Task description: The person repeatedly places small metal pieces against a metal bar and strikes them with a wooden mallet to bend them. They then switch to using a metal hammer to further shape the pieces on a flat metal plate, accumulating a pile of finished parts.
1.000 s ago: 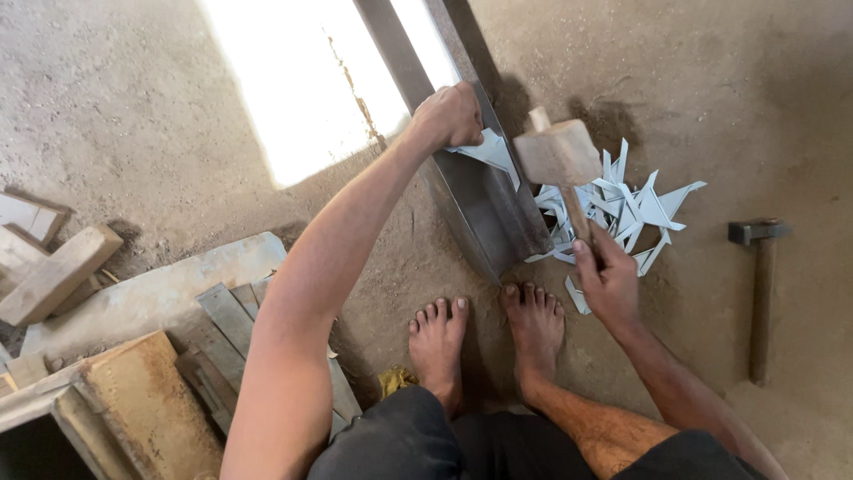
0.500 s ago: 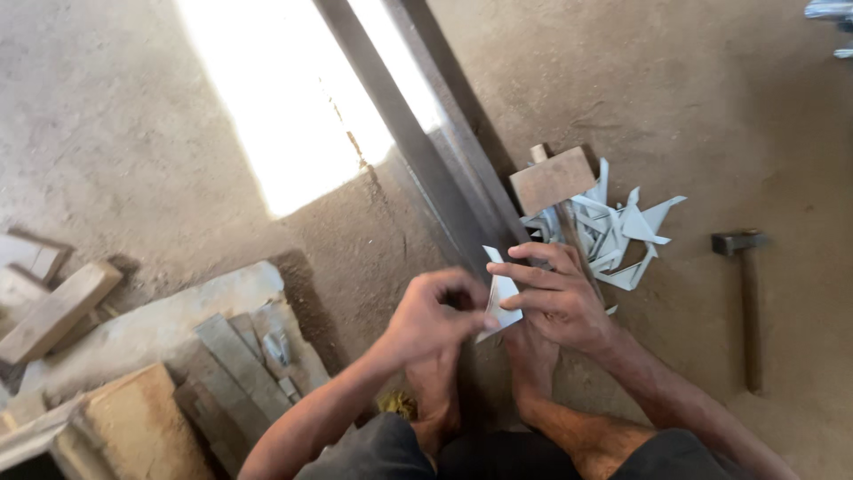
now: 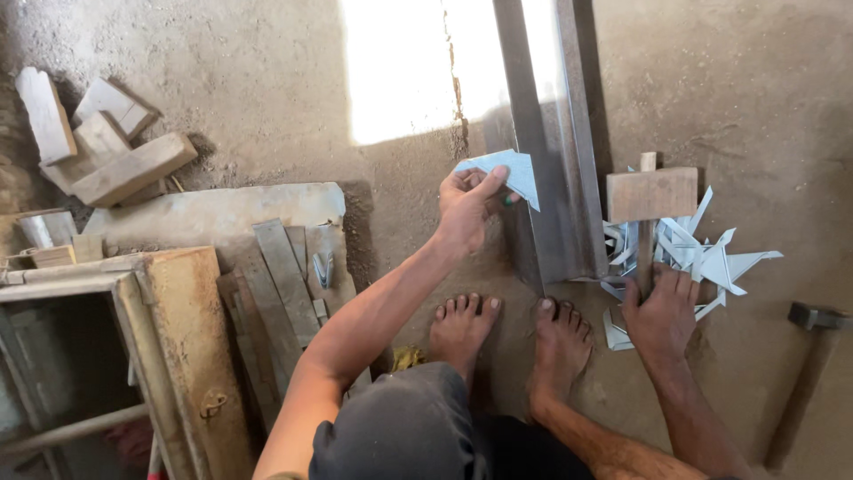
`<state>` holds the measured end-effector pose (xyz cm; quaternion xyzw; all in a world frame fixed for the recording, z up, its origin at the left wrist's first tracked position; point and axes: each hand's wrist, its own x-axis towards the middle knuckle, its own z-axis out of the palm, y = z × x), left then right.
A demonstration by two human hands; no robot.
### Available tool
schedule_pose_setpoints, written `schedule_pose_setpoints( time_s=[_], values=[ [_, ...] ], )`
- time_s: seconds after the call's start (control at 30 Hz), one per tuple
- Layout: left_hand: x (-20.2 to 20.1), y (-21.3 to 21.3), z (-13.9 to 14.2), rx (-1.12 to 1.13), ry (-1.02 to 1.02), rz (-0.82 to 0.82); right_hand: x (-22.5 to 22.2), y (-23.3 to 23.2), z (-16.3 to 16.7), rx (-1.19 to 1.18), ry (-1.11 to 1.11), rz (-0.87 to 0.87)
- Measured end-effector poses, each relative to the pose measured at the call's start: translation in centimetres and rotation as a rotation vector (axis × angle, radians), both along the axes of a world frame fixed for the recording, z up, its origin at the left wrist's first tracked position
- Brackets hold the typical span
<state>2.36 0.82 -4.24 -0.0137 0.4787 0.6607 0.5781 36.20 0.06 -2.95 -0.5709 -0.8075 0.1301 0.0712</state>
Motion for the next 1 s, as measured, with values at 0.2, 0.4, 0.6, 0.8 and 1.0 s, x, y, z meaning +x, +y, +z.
schedule_pose_setpoints(
  time_s=[0.2, 0.4, 0.6, 0.8, 1.0],
  values=[
    [0.4, 0.2, 1.1, -0.050, -0.013, -0.024, 2.2, 2.2, 3.2, -0.489, 0.482, -0.346],
    [0.3, 0.6, 0.7, -0.016, 0.022, -0.008, -1.8, -0.1, 6.1, -0.738, 0.872, -0.414],
    [0.5, 0.1, 0.5, 0.001, 0.024, 0.015, -5.0, -0.8, 5.0, -0.476, 0.533, -0.220],
    [0.3, 0.3, 0.0, -0.003, 0.007, 0.015, -3.5, -0.7, 8.1, -0.454, 0.879, -0.063],
    [0.2, 0.3, -0.3, 0.048, 0.025, 0.021, -4.4, 0.2, 5.0, -0.278, 0.372, 0.024]
  ],
)
